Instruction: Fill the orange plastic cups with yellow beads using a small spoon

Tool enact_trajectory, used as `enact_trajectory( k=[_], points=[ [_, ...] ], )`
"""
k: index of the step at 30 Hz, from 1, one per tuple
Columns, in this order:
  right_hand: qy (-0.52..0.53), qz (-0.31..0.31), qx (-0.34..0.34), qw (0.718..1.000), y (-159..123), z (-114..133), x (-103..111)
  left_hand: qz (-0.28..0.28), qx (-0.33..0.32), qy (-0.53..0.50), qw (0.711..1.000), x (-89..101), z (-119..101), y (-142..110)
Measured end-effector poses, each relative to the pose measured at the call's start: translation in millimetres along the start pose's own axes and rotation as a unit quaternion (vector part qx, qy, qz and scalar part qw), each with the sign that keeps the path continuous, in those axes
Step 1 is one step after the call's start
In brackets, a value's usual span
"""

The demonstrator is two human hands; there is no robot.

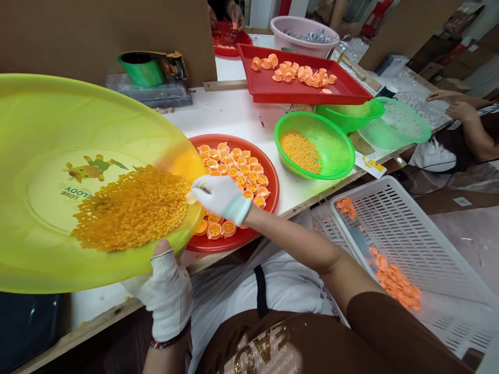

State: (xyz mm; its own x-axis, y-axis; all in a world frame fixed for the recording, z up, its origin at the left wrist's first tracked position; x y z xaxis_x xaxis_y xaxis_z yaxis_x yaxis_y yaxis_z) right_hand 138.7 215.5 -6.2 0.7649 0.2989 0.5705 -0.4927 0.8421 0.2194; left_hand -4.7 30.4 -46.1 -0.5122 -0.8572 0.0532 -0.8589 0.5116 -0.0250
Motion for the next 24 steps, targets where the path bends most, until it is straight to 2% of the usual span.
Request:
enact_trajectory(
  k=[3,6,8,10,14,19,21,24],
  points=[
    [0.086,0.081,-0.076,0.990,0.9,3.4,-39.0,0.007,-0.014,-0.011,1.000,-0.3,3.6,2.0],
    [0.242,0.076,-0.188,0.949,-7.4,-10.8,-44.0,-0.012,-0.010,-0.021,1.000,4.5,13.9,4.6],
    [0.313,0.030,-0.232,0.921,-12.0,-23.7,-29.3,-0.019,-0.002,-0.027,0.999,5.6,18.7,5.0],
    [0.352,-0.016,-0.242,0.904,-14.3,-36.0,-7.8,-0.018,0.003,-0.037,0.999,4.5,19.9,4.4],
    [0.363,-0.098,-0.241,0.895,-19.4,-62.4,44.4,-0.028,0.009,-0.039,0.999,6.5,18.8,3.6],
    [0.235,-0.233,-0.213,0.919,-30.8,-91.4,115.1,0.001,0.009,0.005,1.000,8.3,26.2,8.2],
    [0.162,-0.262,-0.191,0.932,-33.8,-99.4,130.9,0.006,0.006,0.011,1.000,7.1,25.7,8.5],
    [0.044,-0.261,-0.151,0.953,-34.2,-106.6,137.6,-0.011,0.014,-0.020,1.000,5.9,18.4,5.2]
  ],
)
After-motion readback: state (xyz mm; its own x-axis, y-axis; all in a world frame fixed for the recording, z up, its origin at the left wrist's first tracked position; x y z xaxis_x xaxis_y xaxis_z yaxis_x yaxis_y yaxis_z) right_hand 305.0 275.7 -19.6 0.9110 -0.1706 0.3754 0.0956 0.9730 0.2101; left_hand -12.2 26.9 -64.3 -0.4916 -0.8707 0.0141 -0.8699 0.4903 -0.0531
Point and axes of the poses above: each hand's wrist, its own y-axis towards the middle knuckle, its own x-axis out of the back of the hand, z = x × y, the point moved 9 cm from there along y, towards the middle knuckle, and after that the axes turned 5 degrees about x, right-handed, at the moved point
